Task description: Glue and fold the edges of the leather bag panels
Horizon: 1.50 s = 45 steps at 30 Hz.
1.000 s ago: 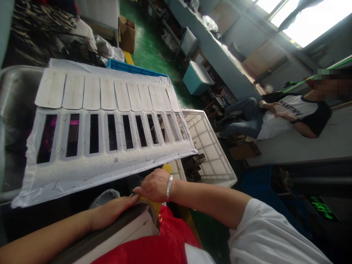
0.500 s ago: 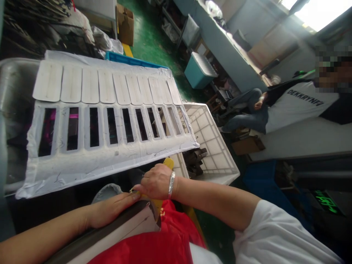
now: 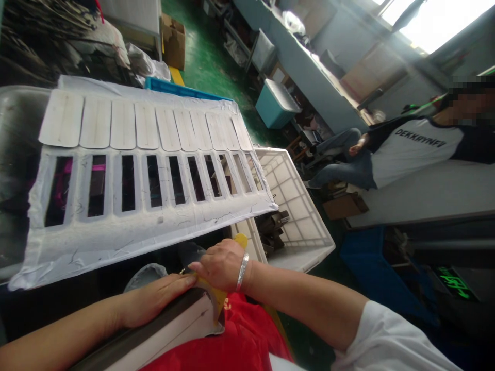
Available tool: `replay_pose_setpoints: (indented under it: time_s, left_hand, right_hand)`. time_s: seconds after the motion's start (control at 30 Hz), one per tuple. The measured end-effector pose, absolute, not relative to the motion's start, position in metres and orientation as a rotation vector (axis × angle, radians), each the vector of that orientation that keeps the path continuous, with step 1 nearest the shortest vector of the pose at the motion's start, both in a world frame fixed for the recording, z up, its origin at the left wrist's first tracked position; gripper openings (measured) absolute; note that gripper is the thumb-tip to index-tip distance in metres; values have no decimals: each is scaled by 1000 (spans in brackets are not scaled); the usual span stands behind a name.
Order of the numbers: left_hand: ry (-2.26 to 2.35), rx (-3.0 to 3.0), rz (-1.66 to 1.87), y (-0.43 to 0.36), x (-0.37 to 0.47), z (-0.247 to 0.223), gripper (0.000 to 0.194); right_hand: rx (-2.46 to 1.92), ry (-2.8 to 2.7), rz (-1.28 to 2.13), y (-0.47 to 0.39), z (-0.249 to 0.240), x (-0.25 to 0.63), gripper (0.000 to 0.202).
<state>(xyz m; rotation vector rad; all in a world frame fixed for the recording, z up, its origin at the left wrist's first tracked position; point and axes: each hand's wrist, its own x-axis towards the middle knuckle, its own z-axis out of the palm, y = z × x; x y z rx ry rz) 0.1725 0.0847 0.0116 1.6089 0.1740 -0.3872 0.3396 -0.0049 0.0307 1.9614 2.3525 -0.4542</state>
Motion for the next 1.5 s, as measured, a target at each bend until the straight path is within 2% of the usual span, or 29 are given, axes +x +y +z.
replay_pose_setpoints:
  time_s: [0.13, 0.27, 0.5, 0.73, 0.97, 1.27, 1.5]
  left_hand:
    - [166, 1634, -361, 84, 168, 0, 51]
    - [169, 1694, -367, 87, 161, -8, 54]
    - [426, 1543, -540, 91, 164, 14, 59]
    - [335, 1563, -542, 90, 169, 17, 57]
    - [273, 1612, -436, 82, 174, 30, 54]
    - [314, 1670, -614, 83, 177, 40, 57]
    - [298, 1654, -607, 81, 188, 51, 49]
  right_hand:
    - [1966, 2337, -457, -4, 33, 341, 52]
    - [1750, 2394, -542, 14, 40, 343, 50]
    - [1394, 2545, -627, 43, 42, 342, 44]
    - [1490, 2692, -534, 29, 31, 347, 50]
    - [1648, 2563, -514, 12, 33, 347, 53]
    - [1350, 2808, -579, 31, 22, 353, 51]
    - [1198, 2895, -568, 27, 23, 357, 48]
